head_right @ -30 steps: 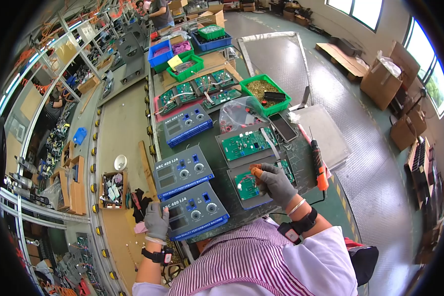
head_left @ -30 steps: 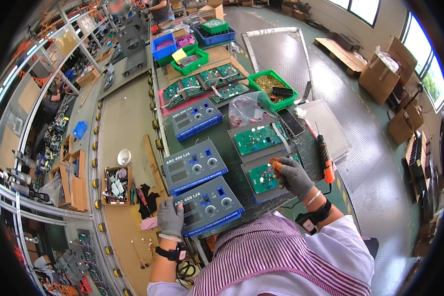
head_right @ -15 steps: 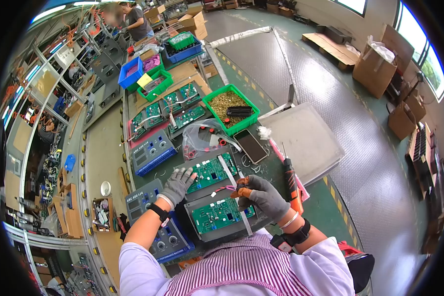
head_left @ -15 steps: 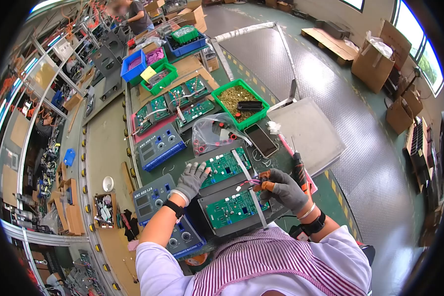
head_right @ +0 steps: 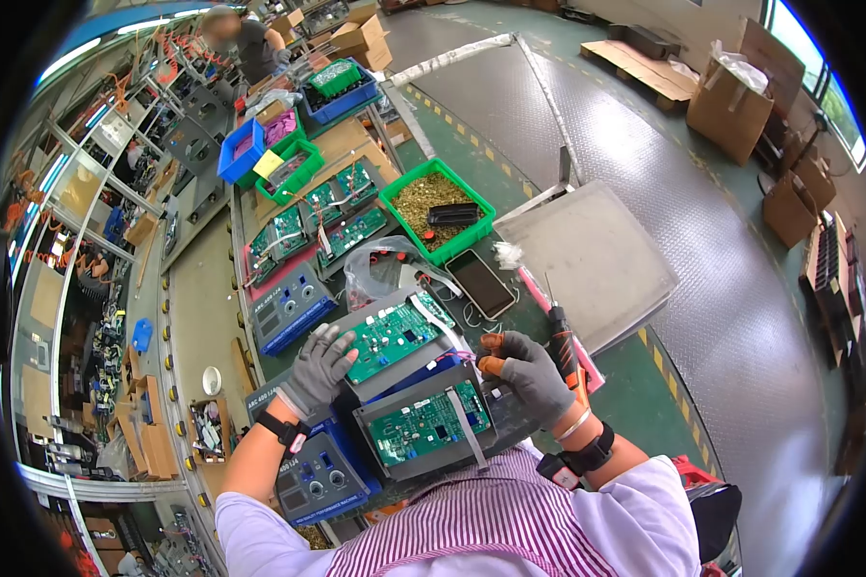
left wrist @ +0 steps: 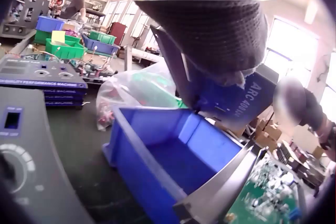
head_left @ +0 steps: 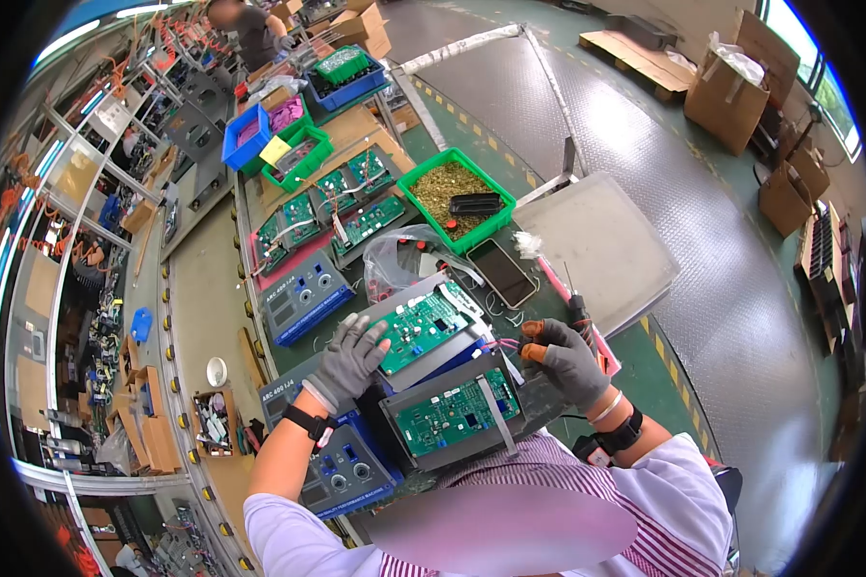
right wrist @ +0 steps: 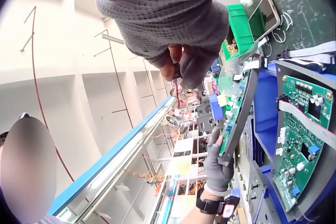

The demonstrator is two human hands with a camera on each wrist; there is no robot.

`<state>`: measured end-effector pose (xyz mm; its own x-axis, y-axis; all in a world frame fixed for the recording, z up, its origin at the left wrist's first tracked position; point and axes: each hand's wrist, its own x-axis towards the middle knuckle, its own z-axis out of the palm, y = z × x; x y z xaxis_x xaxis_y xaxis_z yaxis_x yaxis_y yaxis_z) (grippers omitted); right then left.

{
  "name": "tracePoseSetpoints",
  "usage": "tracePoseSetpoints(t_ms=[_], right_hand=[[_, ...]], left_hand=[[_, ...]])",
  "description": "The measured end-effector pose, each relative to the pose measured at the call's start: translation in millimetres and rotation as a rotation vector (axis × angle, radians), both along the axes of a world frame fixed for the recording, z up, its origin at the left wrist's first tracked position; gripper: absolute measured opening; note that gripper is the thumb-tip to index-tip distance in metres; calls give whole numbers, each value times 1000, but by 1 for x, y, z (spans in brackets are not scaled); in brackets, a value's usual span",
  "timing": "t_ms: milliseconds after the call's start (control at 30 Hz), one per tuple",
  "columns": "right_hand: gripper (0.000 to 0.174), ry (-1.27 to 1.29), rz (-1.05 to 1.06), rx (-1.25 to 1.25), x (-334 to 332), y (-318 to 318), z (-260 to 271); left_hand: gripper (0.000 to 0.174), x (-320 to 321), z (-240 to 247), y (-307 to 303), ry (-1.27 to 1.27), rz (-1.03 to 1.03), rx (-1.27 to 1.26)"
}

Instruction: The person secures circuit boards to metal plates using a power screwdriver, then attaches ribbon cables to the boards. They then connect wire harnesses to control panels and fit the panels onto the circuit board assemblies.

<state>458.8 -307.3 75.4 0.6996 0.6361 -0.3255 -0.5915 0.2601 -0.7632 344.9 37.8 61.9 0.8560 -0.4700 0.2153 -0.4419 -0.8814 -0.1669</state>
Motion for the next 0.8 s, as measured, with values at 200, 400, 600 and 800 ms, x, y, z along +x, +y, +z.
tracePoseSetpoints(t_ms=[200,400,600,800], right_hand=[[26,-369,-229,-105,-2,14,16],[33,-1525,-435,-530,-3,36,29],[32,-1739,-396,-548,-14,51,41],[26,-1781,-279,-564,-28,53,57]], left_hand=[[28,32,34,-43,-79,210,-639],[35,4,37,-80,-212,518,-1391],[41,-27,59,-112,-76,543,-1702],[43,-44,61,-113,-78,492,-1827]])
